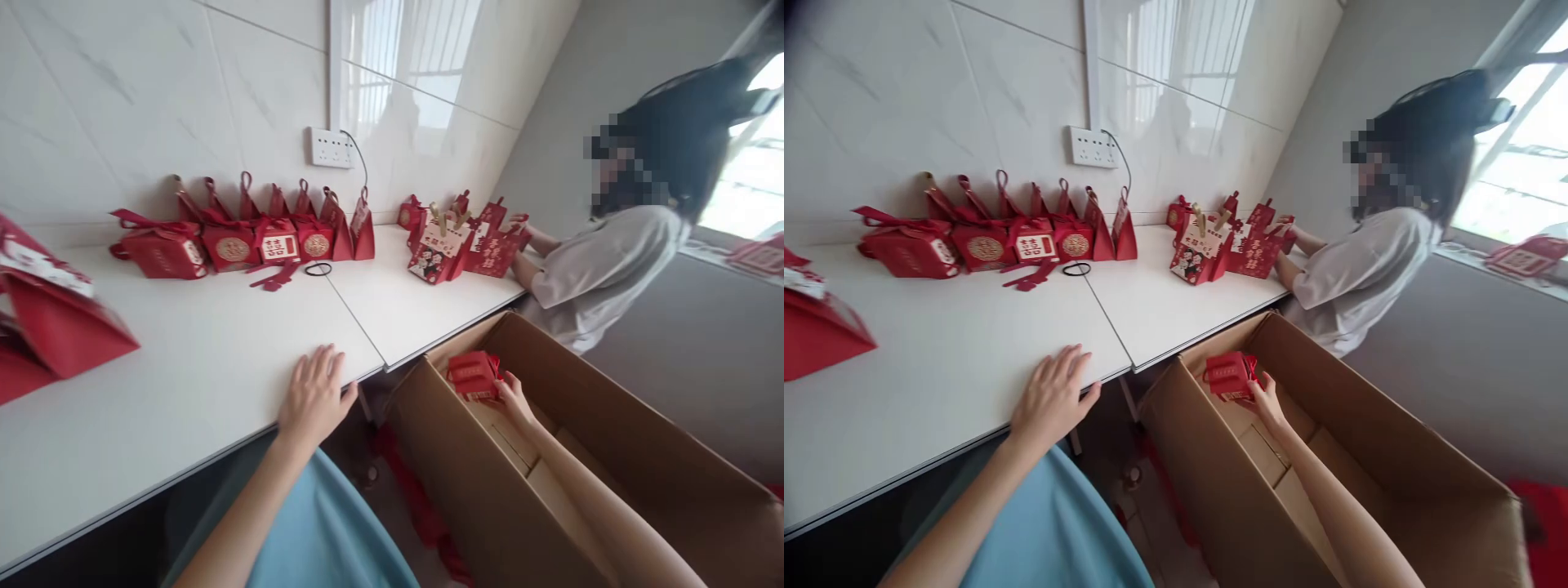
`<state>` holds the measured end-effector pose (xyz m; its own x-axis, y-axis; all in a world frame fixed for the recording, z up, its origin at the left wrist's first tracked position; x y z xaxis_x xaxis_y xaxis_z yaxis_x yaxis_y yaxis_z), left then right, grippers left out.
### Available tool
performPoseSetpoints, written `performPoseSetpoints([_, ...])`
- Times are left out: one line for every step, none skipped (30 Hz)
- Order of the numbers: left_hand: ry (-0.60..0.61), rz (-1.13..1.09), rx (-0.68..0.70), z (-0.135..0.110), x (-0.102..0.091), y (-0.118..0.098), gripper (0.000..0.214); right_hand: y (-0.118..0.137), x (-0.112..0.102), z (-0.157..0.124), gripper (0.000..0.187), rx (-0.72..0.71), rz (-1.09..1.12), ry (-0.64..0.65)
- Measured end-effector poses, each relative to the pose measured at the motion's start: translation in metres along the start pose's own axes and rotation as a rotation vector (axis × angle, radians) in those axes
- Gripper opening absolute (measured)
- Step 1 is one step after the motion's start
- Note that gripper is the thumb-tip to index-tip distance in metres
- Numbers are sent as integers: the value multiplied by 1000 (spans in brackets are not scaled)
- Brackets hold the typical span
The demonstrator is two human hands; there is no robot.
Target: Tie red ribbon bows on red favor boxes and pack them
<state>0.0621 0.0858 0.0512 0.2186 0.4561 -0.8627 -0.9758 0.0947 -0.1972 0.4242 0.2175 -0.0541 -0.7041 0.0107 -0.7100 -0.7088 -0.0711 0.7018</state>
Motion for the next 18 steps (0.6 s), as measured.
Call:
performPoseSetpoints([-12,3,3,0,0,0,44,1,-12,0,61,5,56,2])
performPoseSetpoints([-23,8,6,0,0,1,44,4,-23,-1,64,11,105,10])
performPoseSetpoints([-32,14,11,0,1,1,45,8,-31,-3,69,14,147,18])
performPoseSetpoints([-40,20,17,1,1,1,45,14,-37,-7,73,11,183,23])
performPoseSetpoints([-44,23,25,1,2,1,46,20,-40,-11,77,5,209,26])
performPoseSetpoints([-47,23,32,1,3,1,46,26,-42,-15,80,-2,240,28])
performPoseSetpoints([-50,19,36,1,3,1,46,32,-42,-19,80,-12,284,32])
performPoseSetpoints([-51,11,37,1,4,1,46,38,-40,-22,80,-22,339,40])
performPoseSetpoints([-52,0,35,1,4,2,46,42,-38,-25,79,-31,398,49])
performPoseSetpoints([-51,-11,32,1,5,2,46,46,-36,-27,77,-38,449,54])
performPoseSetpoints([-51,-21,29,1,5,2,46,47,-36,-28,76,-43,471,50])
performPoseSetpoints([-49,-28,24,1,5,2,46,47,-36,-29,76,-45,459,36])
performPoseSetpoints([-48,-33,19,1,5,3,45,45,-38,-27,75,-45,418,16])
performPoseSetpoints([-48,-36,15,1,5,3,45,41,-40,-25,74,-44,369,-6])
performPoseSetpoints([-49,-36,11,1,4,2,45,37,-42,-22,71,-45,323,-25])
performPoseSetpoints([-49,-33,9,0,4,2,45,32,-44,-18,67,-47,287,-40])
performPoseSetpoints([-49,-24,6,0,4,2,44,28,-45,-14,64,-51,259,-52])
performPoseSetpoints([-48,-13,3,0,4,2,44,23,-45,-9,62,-57,232,-64])
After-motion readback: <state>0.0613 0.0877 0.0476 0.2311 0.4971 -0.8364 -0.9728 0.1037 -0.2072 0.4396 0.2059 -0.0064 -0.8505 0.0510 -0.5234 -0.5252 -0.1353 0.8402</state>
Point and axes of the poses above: each hand's wrist, its own z-axis towards the middle knuckle, its own x-axis out of the palm, y = z × x, the point moved 7 cm from there along z, towards the middle knuckle, and after that the axes turned 8 degrees about -z, right-handed, at the moved point
